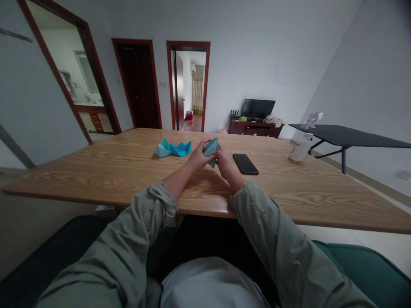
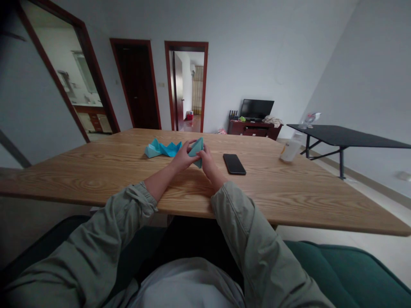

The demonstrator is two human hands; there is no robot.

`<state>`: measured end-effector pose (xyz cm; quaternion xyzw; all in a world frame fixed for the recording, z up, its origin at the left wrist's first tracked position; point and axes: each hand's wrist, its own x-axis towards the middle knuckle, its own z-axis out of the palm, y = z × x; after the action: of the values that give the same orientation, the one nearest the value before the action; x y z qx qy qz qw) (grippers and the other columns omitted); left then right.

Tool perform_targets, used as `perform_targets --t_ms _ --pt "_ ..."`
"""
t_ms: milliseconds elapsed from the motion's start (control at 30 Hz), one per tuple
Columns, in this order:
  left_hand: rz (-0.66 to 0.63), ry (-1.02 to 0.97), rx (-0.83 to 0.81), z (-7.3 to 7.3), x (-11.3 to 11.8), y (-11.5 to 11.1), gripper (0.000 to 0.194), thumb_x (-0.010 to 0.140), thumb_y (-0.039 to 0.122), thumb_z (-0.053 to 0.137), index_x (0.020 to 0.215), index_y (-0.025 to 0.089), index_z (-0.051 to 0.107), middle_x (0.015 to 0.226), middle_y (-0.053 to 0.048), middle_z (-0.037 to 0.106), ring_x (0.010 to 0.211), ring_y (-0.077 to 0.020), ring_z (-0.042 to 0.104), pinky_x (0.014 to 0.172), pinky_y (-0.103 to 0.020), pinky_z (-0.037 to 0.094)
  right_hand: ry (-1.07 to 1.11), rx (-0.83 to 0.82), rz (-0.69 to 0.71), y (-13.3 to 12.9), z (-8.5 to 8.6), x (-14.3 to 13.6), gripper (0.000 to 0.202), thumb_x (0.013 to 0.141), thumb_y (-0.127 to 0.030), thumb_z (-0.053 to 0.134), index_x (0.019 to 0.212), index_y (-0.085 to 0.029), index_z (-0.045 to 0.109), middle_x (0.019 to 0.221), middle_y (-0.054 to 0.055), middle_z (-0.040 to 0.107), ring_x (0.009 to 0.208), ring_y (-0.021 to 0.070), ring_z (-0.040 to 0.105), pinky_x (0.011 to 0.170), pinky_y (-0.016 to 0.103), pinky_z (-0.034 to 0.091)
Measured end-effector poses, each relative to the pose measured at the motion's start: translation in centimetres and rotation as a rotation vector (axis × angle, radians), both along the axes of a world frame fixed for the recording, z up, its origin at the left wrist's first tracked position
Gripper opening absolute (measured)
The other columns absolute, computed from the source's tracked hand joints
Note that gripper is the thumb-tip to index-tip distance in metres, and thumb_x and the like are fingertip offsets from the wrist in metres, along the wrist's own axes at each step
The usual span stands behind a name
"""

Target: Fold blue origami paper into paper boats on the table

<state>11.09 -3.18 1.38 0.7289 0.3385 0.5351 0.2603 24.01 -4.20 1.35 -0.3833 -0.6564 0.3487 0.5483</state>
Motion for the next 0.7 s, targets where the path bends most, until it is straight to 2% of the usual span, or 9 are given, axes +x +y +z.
perform_targets --t_ms 133,233,333,433,500,567,633,700 --pt "-0.022 0.005 0.036 0.4 -0.2 -0.3 0.077 0.075 0.025 0.069 0.143 0.015 0.036 0.110 -0.010 0.066 0.090 -0.0186 0.064 0.080 -0.030 0.052 0.103 -0.045 0.017 0.1 0.0 0.5 0.057 0.083 -0.032 0.037 0.140 -0.023 0.033 0.125 0.007 0.060 0.104 0.0208 0.060 0.081 0.032 0.050" --pt "0.025 0.038 0.084 0.6 -0.6 -0.1 0.065 0.075 0.022 0.066 0.136 0.012 0.048 0.119 -0.011 0.064 0.100 -0.0207 0.062 0.089 -0.031 0.049 0.223 -0.043 -0.049 0.7 -0.1 1.2 0.057 0.083 -0.035 0.037 0.138 -0.024 0.035 0.120 0.007 0.060 0.100 0.0198 0.061 0.080 0.032 0.050" --pt "0.087 0.082 0.090 0.6 -1.0 0.2 0.044 0.078 0.019 0.059 0.121 0.010 0.061 0.109 -0.009 0.068 0.095 -0.0203 0.063 0.088 -0.030 0.049 0.233 -0.002 -0.183 1.3 -0.3 1.7 0.056 0.082 -0.039 0.040 0.135 -0.022 0.039 0.111 0.007 0.062 0.091 0.0178 0.061 0.075 0.029 0.049" --pt "0.176 0.116 0.084 0.5 -1.2 0.6 0.033 0.080 0.018 0.053 0.109 0.012 0.067 0.096 -0.006 0.070 0.086 -0.0193 0.063 0.083 -0.030 0.050 0.076 0.116 -0.237 1.0 -0.3 1.7 0.047 0.077 -0.039 0.049 0.117 -0.017 0.055 0.096 0.005 0.064 0.080 0.0167 0.058 0.070 0.026 0.046" --pt "0.254 0.155 0.106 0.4 -1.3 0.8 0.028 0.081 0.018 0.052 0.102 0.013 0.069 0.094 -0.006 0.070 0.088 -0.0204 0.062 0.085 -0.031 0.049 -0.128 0.209 -0.232 0.4 -0.2 1.3 0.032 0.075 -0.038 0.053 0.094 -0.015 0.064 0.079 0.002 0.063 0.071 0.0157 0.055 0.065 0.024 0.043" --pt "0.342 0.192 0.147 0.4 -1.3 1.0 0.025 0.080 0.016 0.053 0.097 0.013 0.070 0.097 -0.009 0.069 0.095 -0.0223 0.061 0.090 -0.032 0.048 -0.315 0.255 -0.240 -0.2 -0.1 0.8 0.026 0.077 -0.037 0.053 0.076 -0.014 0.065 0.065 0.000 0.060 0.063 0.0146 0.052 0.060 0.024 0.038" --pt "0.405 0.208 0.190 0.4 -1.2 1.0 0.027 0.079 0.014 0.052 0.099 0.012 0.071 0.104 -0.012 0.067 0.103 -0.0233 0.060 0.096 -0.034 0.045 -0.413 0.254 -0.278 -0.6 -0.1 0.4 0.029 0.079 -0.038 0.051 0.069 -0.014 0.066 0.060 0.000 0.059 0.060 0.0144 0.051 0.057 0.024 0.035" --pt "0.401 0.211 0.214 0.4 -1.0 0.9 0.034 0.080 0.011 0.050 0.108 0.013 0.069 0.113 -0.012 0.066 0.111 -0.0228 0.057 0.102 -0.034 0.042 -0.451 0.235 -0.327 -0.5 -0.2 0.3 0.032 0.081 -0.038 0.050 0.071 -0.014 0.068 0.062 0.002 0.062 0.060 0.0154 0.053 0.056 0.024 0.034"
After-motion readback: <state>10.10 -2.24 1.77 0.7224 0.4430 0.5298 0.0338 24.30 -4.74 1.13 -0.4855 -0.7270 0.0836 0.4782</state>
